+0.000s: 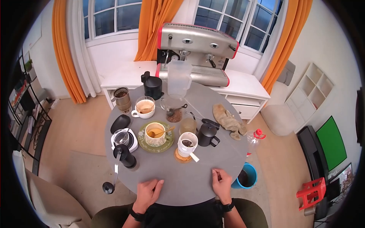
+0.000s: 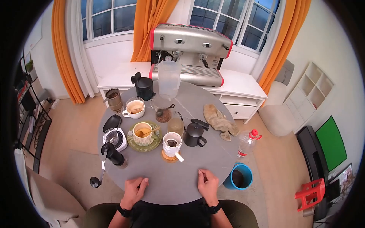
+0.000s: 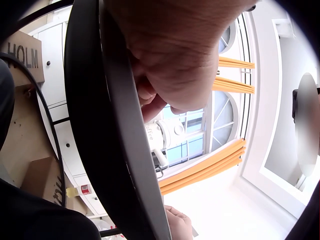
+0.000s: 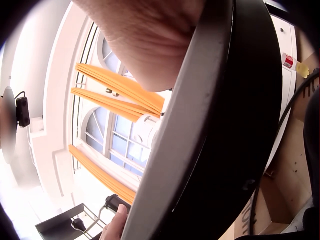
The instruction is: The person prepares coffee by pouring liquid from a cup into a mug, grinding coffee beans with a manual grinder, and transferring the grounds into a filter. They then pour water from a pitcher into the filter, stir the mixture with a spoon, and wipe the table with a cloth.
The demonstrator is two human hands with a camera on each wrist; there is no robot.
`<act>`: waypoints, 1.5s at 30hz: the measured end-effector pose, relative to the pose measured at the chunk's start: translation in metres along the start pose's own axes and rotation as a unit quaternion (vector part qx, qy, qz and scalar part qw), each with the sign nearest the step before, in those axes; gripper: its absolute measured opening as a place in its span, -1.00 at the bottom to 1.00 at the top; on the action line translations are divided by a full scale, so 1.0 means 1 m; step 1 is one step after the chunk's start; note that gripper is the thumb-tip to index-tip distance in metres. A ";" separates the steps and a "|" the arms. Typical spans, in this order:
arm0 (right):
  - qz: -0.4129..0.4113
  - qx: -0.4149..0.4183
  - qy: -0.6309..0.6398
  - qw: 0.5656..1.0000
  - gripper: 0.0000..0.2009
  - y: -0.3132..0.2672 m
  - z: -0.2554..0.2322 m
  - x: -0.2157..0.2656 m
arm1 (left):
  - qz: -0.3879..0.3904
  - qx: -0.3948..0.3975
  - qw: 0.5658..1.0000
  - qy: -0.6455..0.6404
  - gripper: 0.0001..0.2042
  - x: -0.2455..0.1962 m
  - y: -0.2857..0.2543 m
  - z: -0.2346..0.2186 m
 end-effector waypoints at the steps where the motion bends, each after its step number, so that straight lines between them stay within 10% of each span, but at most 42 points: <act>1: 0.002 0.000 0.000 1.000 -0.86 0.000 0.001 0.000 | -0.005 -0.004 1.000 -0.004 -0.61 0.002 0.000 -0.001; 7: 0.155 0.173 0.099 0.968 -0.84 0.017 0.003 -0.016 | -0.004 -0.009 1.000 -0.017 -0.61 0.004 -0.001 -0.004; 15: -0.221 0.112 0.007 0.969 -0.30 0.098 -0.008 0.136 | 0.013 -0.005 1.000 -0.017 -0.60 0.006 -0.003 -0.003; 24: -0.163 0.245 0.028 0.955 -0.05 0.107 0.056 0.144 | 0.010 -0.030 0.999 -0.013 -0.61 0.005 -0.007 -0.006; 45: -0.280 0.198 0.068 0.937 -0.08 0.101 0.026 0.171 | -0.035 -0.006 0.999 -0.001 -0.65 0.006 -0.004 -0.002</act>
Point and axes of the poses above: each hand's wrist, its own y-axis towards the middle knuckle, its own z-axis out of the palm, x = y × z, the point moved 9 cm from there along y, towards the middle knuckle, and after that the axes turned 10 degrees about -y, right-handed, at the moved point
